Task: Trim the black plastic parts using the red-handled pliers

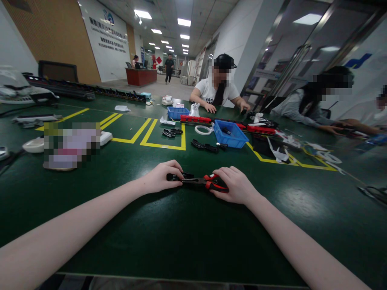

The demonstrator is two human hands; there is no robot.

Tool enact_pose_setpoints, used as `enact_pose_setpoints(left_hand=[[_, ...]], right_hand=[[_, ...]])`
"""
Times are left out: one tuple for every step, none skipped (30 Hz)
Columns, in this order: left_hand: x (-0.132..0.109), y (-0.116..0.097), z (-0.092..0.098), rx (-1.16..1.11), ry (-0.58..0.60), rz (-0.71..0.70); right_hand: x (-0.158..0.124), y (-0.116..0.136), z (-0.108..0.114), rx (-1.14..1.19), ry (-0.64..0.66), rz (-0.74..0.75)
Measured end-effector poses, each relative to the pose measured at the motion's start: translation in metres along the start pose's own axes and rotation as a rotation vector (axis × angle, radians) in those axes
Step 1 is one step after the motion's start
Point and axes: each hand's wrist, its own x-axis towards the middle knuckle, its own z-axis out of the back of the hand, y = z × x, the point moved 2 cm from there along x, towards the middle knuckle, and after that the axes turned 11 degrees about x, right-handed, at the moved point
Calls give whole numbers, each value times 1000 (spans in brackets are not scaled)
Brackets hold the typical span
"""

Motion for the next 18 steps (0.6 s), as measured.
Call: enact_pose_setpoints(left_hand=[[0,0,0,1,3,-2],[0,1,0,2,4,-4],[0,1,0,3,4,-7],[0,2,-1,4,3,-10],[0,2,-1,5,4,-14],[0,3,-1,4,2,-18],[0,3,-1,2,0,-22],[0,3,-1,1,-1,-23],[0,3,-1,0,0,-23],[0,3,-1,-1,2,-21],[0,3,-1,-1,6,-19],[0,3,-1,1,12,-16],[0,3,-1,3,19,-12],[0,3,-1,6,23,-9],[0,3,-1,8,26,-5],[0,2,0,12,29,-3],[0,2,0,14,31,-2],[0,2,0,16,33,-2]], right_hand=[[0,0,0,3,4,-1],[0,0,0,5,7,-3],[0,0,0,8,9,-5],[0,0,0,11,10,-6],[-1,0,0,14,12,-8],[-1,0,0,16,13,-8],[-1,1,0,18,14,-9],[-1,1,1,20,14,-10],[-1,1,1,20,11,-10],[-1,1,1,19,6,-10],[0,1,2,18,-1,-10],[0,2,2,14,-10,-12],[0,2,2,10,-20,-15],[0,1,3,5,-30,-17],[0,1,3,-1,-38,-21],[0,1,3,-7,-45,-22],[-1,1,3,-13,-51,-23],[-1,1,3,-20,-58,-23]])
